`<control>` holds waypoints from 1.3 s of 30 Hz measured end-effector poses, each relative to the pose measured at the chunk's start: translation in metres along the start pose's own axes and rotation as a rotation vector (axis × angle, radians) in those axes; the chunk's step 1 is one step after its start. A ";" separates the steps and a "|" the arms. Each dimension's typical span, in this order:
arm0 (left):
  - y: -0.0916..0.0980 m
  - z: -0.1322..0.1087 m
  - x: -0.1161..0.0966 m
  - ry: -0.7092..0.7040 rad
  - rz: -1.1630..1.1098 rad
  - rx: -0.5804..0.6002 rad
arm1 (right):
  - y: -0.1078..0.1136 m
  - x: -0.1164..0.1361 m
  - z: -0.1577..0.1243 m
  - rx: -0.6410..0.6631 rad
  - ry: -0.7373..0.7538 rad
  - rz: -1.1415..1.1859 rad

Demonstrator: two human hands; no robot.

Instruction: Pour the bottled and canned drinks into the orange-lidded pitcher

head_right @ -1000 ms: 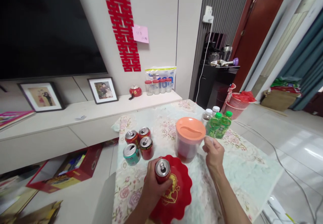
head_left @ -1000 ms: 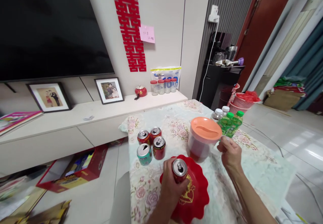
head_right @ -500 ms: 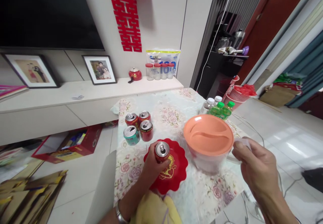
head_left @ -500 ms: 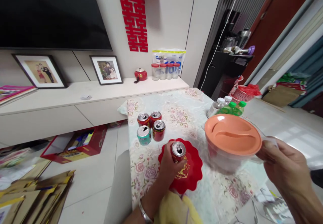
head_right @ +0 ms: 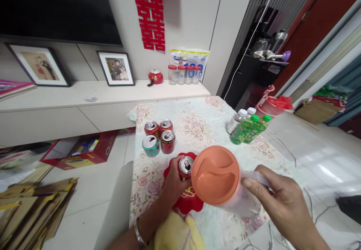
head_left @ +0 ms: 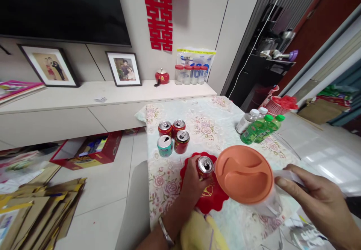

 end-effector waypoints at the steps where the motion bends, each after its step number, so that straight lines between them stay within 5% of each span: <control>1: -0.001 0.000 0.001 -0.002 -0.003 -0.003 | -0.001 -0.001 0.000 0.055 0.017 -0.007; 10: -0.003 0.001 -0.001 -0.032 0.029 -0.027 | -0.012 -0.001 0.005 0.127 0.098 -0.078; 24: -0.003 -0.001 -0.002 -0.069 0.085 -0.050 | -0.017 0.010 0.010 0.110 -0.013 -0.125; 31: -0.002 -0.001 -0.006 -0.074 0.129 -0.046 | -0.012 0.009 0.021 0.206 0.089 -0.182; 39: -0.002 -0.001 -0.007 -0.105 0.193 -0.057 | -0.018 0.034 0.029 0.117 0.149 -0.172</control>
Point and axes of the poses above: each hand's wrist, its own z-axis towards the middle knuckle, its own y-axis out of the back of the hand, x = y × z, the point moved 1 cm from there along z, towards the middle knuckle, and after that the axes turned 8 degrees about z, right-handed, at the moved point
